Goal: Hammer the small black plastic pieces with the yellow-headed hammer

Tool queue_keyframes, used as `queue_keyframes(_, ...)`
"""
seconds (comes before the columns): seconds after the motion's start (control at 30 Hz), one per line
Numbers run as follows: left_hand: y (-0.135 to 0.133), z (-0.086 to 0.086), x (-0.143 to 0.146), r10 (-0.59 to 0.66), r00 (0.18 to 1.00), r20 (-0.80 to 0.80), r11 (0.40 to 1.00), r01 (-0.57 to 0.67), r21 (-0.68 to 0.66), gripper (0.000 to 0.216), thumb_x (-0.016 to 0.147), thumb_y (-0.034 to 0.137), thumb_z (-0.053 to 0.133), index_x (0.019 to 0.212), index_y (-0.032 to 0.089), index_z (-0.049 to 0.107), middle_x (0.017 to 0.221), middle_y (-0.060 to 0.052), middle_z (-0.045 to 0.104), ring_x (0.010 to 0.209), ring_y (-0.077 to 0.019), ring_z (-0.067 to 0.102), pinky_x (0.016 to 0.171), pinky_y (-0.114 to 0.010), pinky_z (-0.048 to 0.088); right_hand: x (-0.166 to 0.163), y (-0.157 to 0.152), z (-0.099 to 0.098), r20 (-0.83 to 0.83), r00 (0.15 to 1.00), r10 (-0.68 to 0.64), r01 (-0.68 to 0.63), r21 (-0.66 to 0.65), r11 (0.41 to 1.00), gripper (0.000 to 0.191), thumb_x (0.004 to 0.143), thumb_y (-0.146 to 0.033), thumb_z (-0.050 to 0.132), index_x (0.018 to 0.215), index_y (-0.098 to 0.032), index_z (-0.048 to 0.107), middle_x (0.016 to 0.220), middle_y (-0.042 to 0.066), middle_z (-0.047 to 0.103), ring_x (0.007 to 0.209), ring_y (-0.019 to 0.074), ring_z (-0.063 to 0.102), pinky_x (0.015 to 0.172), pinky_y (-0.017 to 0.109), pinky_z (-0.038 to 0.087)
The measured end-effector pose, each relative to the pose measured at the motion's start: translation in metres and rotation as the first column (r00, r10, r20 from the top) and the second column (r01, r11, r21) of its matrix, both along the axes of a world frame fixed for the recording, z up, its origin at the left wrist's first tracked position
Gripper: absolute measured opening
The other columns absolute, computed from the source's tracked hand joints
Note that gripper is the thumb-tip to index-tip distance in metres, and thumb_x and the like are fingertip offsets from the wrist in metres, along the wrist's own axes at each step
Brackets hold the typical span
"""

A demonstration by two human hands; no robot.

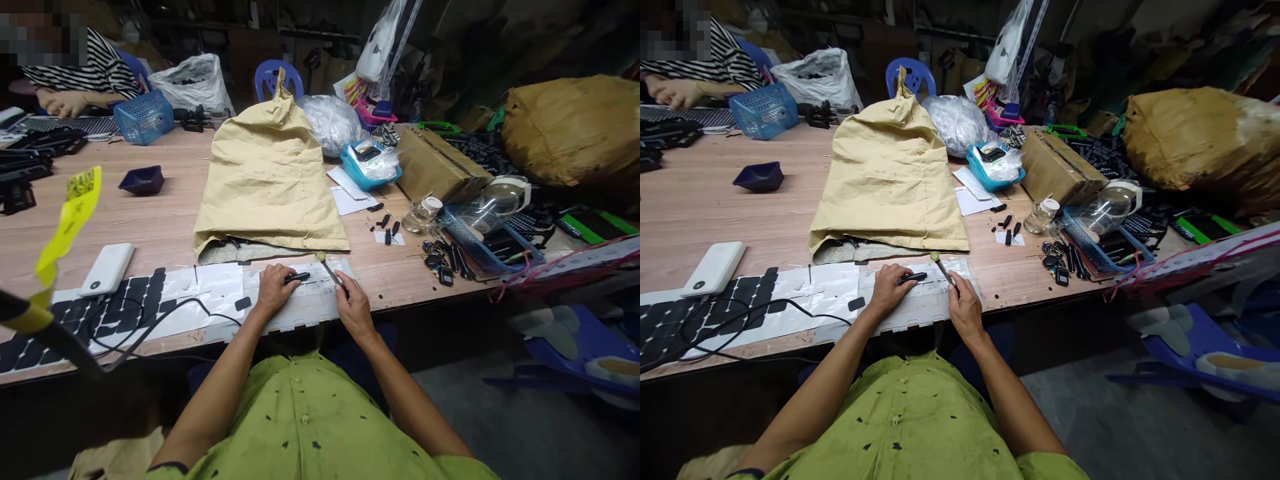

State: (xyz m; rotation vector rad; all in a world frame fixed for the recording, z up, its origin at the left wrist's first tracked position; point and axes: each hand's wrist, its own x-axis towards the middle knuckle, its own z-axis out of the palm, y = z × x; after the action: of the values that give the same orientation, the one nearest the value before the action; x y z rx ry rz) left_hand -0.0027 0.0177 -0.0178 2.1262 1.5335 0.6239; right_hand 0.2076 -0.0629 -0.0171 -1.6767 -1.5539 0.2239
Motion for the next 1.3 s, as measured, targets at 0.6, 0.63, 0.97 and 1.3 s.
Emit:
queue_keyframes(0.6,-0.002,0.005,0.007,0.03,1.0,-0.004,0.999,-0.03,-0.033,0.016,0.087,0.032,0.072,0.1,0.029,0.079,0.093,-0.005,0.068,0.098,-0.0264,0.056,0.09,-0.041,0.042,-0.018,-0.023,0.011,0.113,0.987,0.117,-0.108,-0.083,0.991,0.041,0.1,-0.02,0.043,0.132,-0.026,0.069,0.113,0.006,0.074,0.105,0.0178,0.071,0.089,0.026,0.058)
queue_keyframes(0.63,-0.002,0.005,0.007,0.033,0.999,-0.005,0.999,-0.033,-0.035,0.015,0.087,0.032,0.072,0.1,0.029,0.079,0.092,-0.005,0.068,0.098,-0.0263,0.056,0.09,-0.041,0.042,-0.02,-0.024,0.011,0.11,0.985,0.134,-0.125,-0.089,0.988,0.042,0.1,-0.02,0.043,0.132,-0.027,0.069,0.113,0.006,0.074,0.106,0.0179,0.071,0.09,0.027,0.058)
queue_keyframes(0.97,-0.002,0.004,0.007,0.025,1.0,0.011,0.998,-0.025,-0.05,0.015,0.088,0.034,0.069,0.098,0.028,0.079,0.093,-0.005,0.069,0.098,-0.0267,0.056,0.091,-0.042,0.042,0.004,0.012,0.004,0.234,0.971,-0.046,0.059,-0.05,0.997,0.04,0.099,-0.021,0.046,0.13,-0.027,0.07,0.109,0.009,0.07,0.104,0.0223,0.064,0.088,0.032,0.053)
queue_keyframes(1.3,0.0,0.006,0.001,0.01,1.0,0.017,0.998,-0.009,-0.067,0.018,0.09,0.035,0.064,0.098,0.027,0.079,0.095,-0.005,0.068,0.1,-0.0265,0.055,0.093,-0.042,0.042,0.021,0.054,-0.017,0.426,0.868,-0.255,0.298,-0.037,0.954,0.036,0.095,-0.017,0.049,0.123,-0.025,0.071,0.096,0.009,0.06,0.091,0.0236,0.05,0.075,0.032,0.038)
